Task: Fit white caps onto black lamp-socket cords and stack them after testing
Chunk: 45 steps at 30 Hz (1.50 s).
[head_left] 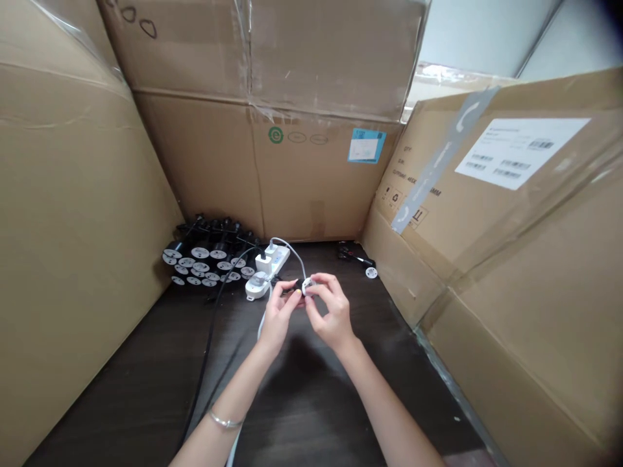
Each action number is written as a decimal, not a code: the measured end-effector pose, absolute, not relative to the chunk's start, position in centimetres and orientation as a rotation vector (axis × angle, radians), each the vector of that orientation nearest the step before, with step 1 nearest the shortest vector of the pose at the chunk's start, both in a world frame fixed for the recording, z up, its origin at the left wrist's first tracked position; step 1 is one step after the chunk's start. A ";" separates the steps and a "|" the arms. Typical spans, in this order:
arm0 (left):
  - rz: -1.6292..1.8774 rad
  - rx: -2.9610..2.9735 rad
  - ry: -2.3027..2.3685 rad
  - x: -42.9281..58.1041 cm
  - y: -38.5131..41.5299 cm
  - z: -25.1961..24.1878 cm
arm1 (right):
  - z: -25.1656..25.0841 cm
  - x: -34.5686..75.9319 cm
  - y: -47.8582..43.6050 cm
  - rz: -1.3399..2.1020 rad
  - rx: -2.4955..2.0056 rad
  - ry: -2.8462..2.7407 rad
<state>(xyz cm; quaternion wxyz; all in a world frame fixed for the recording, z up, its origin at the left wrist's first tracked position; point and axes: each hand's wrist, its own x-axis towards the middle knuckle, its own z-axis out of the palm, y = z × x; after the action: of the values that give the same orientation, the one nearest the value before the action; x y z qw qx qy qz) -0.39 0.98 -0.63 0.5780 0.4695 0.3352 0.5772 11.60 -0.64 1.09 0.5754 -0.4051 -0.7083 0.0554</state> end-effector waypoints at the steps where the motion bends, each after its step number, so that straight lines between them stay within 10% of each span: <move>1: 1.352 1.103 0.796 -0.5 1.0 -0.7 | 1.0 11.5 -0.7 0.127 -0.956 -1.671; 45: 1.300 0.639 0.549 -0.7 0.8 0.8 | 0.0 10.8 -0.3 -0.046 -0.929 -1.654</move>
<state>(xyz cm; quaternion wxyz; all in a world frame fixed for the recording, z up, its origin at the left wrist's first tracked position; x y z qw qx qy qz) -0.72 0.85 0.75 0.7148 0.2885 0.2479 0.5869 10.81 -0.27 -0.04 0.5827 -0.3979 -0.7084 -0.0195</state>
